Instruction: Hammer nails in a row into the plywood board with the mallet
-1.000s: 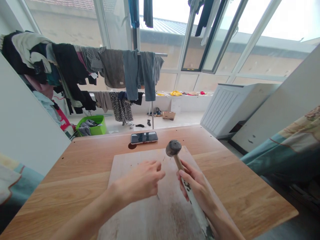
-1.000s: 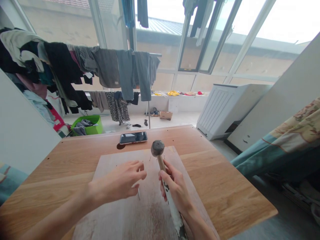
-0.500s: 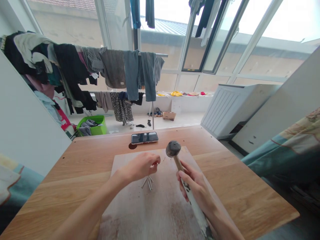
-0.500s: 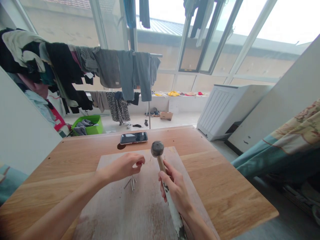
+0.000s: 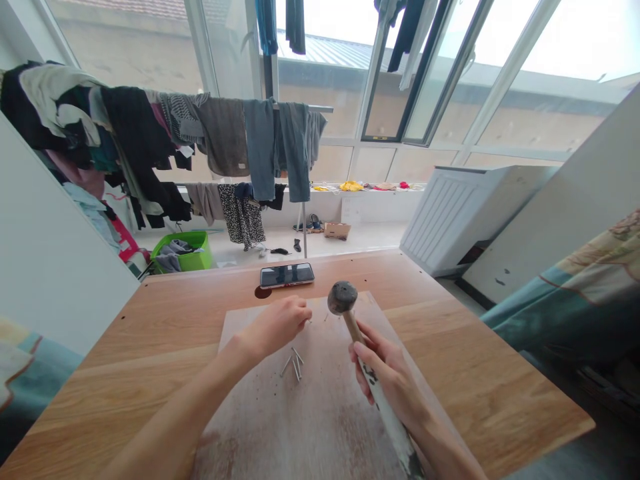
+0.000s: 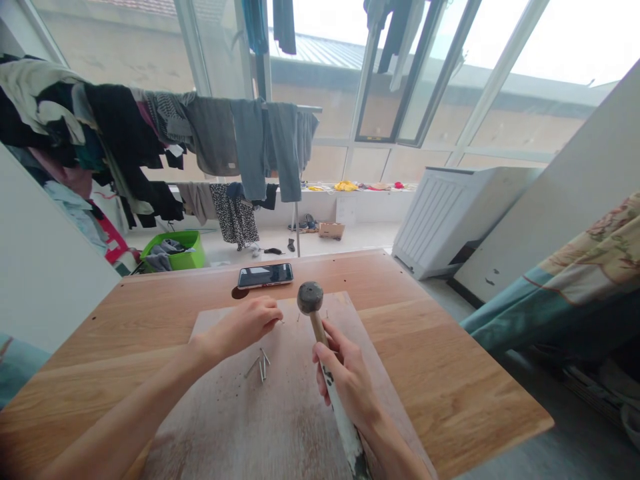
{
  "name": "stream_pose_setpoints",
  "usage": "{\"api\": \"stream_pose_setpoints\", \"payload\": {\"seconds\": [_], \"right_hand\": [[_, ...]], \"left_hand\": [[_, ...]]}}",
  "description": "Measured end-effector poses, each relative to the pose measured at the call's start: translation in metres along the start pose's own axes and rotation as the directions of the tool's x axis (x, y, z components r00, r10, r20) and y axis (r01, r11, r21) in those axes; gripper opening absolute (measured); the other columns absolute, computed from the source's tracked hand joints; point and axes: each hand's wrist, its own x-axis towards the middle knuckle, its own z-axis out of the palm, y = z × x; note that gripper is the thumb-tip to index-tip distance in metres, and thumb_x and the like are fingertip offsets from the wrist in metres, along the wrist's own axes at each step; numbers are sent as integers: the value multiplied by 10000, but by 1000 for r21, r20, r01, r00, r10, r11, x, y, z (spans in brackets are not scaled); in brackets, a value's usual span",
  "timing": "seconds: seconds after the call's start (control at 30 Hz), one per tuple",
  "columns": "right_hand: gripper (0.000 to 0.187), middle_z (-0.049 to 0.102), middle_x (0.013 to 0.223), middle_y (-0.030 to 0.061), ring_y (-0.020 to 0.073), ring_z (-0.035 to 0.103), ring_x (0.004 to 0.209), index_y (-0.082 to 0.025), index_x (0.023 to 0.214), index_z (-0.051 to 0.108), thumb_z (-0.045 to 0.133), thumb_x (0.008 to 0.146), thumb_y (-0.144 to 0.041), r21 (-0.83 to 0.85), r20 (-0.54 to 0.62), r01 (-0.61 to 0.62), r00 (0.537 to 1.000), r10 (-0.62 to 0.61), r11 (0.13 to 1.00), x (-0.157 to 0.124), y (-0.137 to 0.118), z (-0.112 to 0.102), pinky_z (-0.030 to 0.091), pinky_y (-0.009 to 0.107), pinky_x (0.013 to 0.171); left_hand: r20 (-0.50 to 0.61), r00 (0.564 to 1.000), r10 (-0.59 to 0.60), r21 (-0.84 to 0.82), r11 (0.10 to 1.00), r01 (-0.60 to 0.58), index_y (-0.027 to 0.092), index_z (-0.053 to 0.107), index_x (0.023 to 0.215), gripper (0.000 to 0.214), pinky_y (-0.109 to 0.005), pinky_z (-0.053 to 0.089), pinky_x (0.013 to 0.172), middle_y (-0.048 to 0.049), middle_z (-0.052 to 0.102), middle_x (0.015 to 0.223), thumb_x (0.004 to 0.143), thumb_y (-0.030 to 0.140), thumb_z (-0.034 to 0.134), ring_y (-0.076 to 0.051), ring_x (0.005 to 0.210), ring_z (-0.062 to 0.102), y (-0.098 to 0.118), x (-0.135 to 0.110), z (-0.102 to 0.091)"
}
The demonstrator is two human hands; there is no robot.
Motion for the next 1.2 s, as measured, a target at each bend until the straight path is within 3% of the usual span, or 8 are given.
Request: {"api": "stream_pose_setpoints", "payload": {"seconds": [0.1,0.2,0.37,0.5,0.67,0.93,1.2], "right_hand": [[546,532,734,-52,51,465,357,-198,1342,596,662,873,-469,-7,-5,7,1000,-7,1000,0,2,0,372,170,292],[543,532,730,-53,48,459,349,-195,1321,608,666,863,-481,-7,-16,12,1000,-12,1000,1,0,1,362,167,289],[509,537,734,-51,57,472,353,-196,1284,627,660,862,-480,-35,18,-7,1000,8,999,1,-19,7,371,175,285],[429,555,749,-47,44,462,354,-204,1261,639,628,894,-426,-36,51,1,999,1,999,4,-22,17,373,166,295],[510,540,744,-53,43,464,352,-212,1357,587,639,892,-416,67,79,-9,997,3,998,5,-1,28,357,156,288],[469,557,757,-50,38,478,345,-209,1339,599,625,905,-383,62,140,-49,989,40,997,4,6,28,370,147,282],[506,555,750,-55,42,483,351,-200,1354,571,640,896,-405,85,110,-49,993,40,995,3,10,26,370,144,278]], "left_hand": [[-86,996,-11,-132,991,0,172,710,833,236,-256,473,721,-44,700,855,868,9,543,-170,784,644,-2,2,9],[-175,979,-106,-343,939,41,178,712,887,185,-251,495,728,-33,725,875,863,62,571,-157,775,650,-6,2,24],[-202,940,-275,-563,818,119,169,711,975,177,-252,534,694,-23,737,831,831,151,610,-140,698,650,-12,-1,42],[-202,939,-280,-604,790,106,179,690,1054,243,-252,540,700,-11,738,817,821,175,622,-135,692,652,-13,-1,44],[-193,940,-281,-633,768,99,186,669,967,160,-227,526,678,1,743,817,818,157,620,-124,687,656,-15,-1,46],[-232,936,-266,-557,825,96,184,662,878,158,-206,468,622,22,689,749,774,73,620,-115,645,612,-16,-1,45],[-166,953,-255,-617,781,102,180,632,1076,262,-242,497,671,-5,713,840,816,154,615,-140,703,633,-17,-2,40]]}}
